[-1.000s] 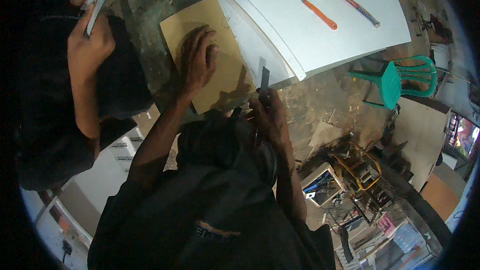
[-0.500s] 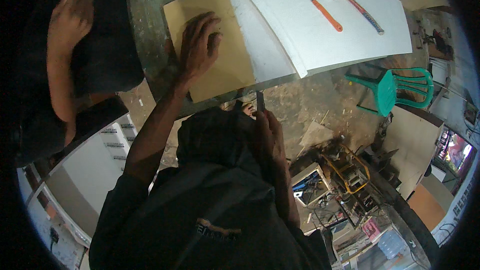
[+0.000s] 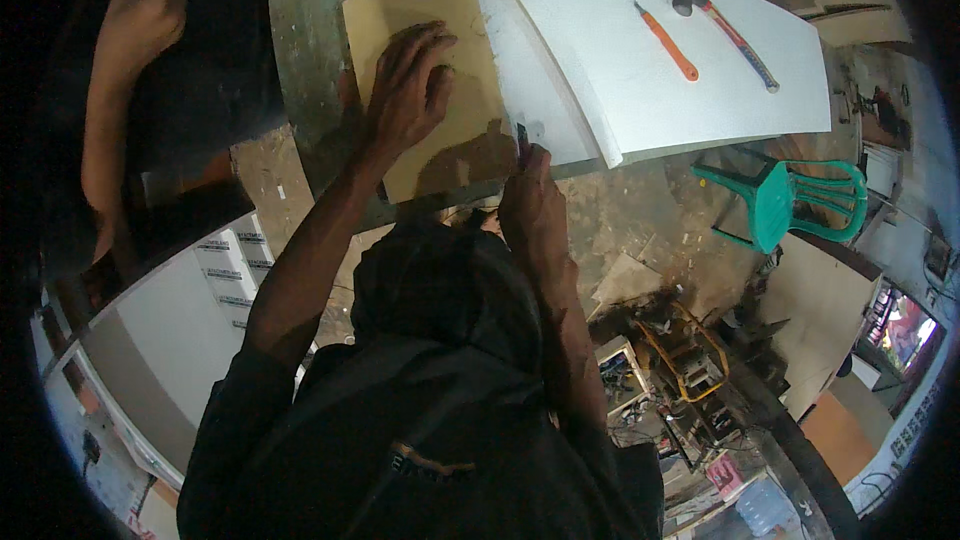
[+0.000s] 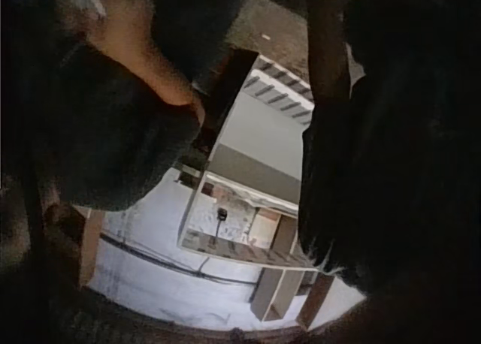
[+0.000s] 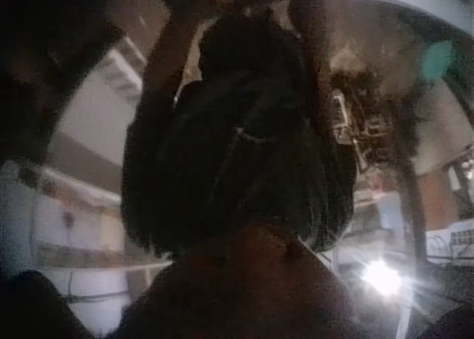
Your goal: The person applies adhesive and trim to the edges of wood panels, using a utility knife to cut excess material and a straightedge for alignment.
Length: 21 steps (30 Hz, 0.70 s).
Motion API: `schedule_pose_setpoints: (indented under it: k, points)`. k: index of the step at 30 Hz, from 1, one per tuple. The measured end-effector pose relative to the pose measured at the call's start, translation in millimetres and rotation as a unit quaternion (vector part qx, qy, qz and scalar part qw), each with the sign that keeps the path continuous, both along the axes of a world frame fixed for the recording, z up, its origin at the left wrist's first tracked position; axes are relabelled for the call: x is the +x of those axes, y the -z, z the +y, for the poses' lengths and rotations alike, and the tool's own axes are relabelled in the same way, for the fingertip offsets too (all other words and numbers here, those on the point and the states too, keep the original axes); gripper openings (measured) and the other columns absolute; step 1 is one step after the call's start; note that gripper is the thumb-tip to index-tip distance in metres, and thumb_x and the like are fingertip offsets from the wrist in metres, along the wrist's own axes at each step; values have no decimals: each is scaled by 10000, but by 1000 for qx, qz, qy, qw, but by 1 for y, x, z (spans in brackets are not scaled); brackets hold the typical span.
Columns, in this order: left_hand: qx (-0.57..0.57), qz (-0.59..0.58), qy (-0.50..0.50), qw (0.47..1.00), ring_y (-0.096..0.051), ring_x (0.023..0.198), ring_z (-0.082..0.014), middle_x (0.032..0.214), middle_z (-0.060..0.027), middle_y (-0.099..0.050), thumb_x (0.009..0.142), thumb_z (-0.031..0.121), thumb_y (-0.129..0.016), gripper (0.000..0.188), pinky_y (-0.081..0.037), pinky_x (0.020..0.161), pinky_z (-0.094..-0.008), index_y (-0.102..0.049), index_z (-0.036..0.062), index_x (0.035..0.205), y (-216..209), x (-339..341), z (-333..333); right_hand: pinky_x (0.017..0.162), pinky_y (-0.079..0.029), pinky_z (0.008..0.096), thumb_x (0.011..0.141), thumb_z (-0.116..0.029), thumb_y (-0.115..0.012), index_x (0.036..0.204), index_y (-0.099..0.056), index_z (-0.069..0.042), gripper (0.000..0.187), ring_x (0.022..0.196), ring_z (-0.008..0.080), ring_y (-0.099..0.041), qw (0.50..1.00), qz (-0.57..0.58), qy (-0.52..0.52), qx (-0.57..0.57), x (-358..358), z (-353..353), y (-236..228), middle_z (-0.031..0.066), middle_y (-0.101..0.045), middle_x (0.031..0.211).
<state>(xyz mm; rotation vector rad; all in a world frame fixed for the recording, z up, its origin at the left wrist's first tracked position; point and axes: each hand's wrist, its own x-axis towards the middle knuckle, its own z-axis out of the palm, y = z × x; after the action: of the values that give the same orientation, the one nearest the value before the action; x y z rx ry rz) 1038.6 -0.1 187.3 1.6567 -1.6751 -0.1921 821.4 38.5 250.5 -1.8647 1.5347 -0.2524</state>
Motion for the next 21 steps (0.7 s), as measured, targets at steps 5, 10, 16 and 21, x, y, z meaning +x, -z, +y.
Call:
schedule_pose_setpoints:
  k: [5,10,16,21]
  points:
    - [8,5,-5,1000,-463,1282,-333,1369,-122,-513,887,130,-593,373,-349,1084,-475,-565,83,1255,-3,-3,0,702,-463,608,982,-80,-423,1123,-419,29,178,872,547,-592,995,89,-20,34,6,-11,-2,356,-616,944]
    - [-6,11,-10,1000,-467,1279,-325,1355,-120,-524,894,133,-595,362,-353,1080,-465,-569,84,1252,0,-1,1,720,-480,599,961,-45,-411,1091,-417,30,150,883,539,-603,995,76,-67,-2,9,-16,0,350,-626,968]
    - [-8,7,-12,1000,-471,1267,-330,1338,-132,-531,890,145,-586,346,-354,1077,-468,-580,61,1226,4,-1,-1,724,-480,597,953,-24,-402,1094,-398,37,154,874,537,-605,993,89,-75,0,7,-18,1,353,-625,959]
    - [-11,15,-6,1000,-471,1271,-339,1338,-144,-532,901,145,-578,346,-347,1082,-470,-575,63,1237,3,-1,-1,711,-487,590,952,-18,-404,1072,-393,35,131,859,537,-607,992,74,-97,-29,4,-19,2,356,-624,925]
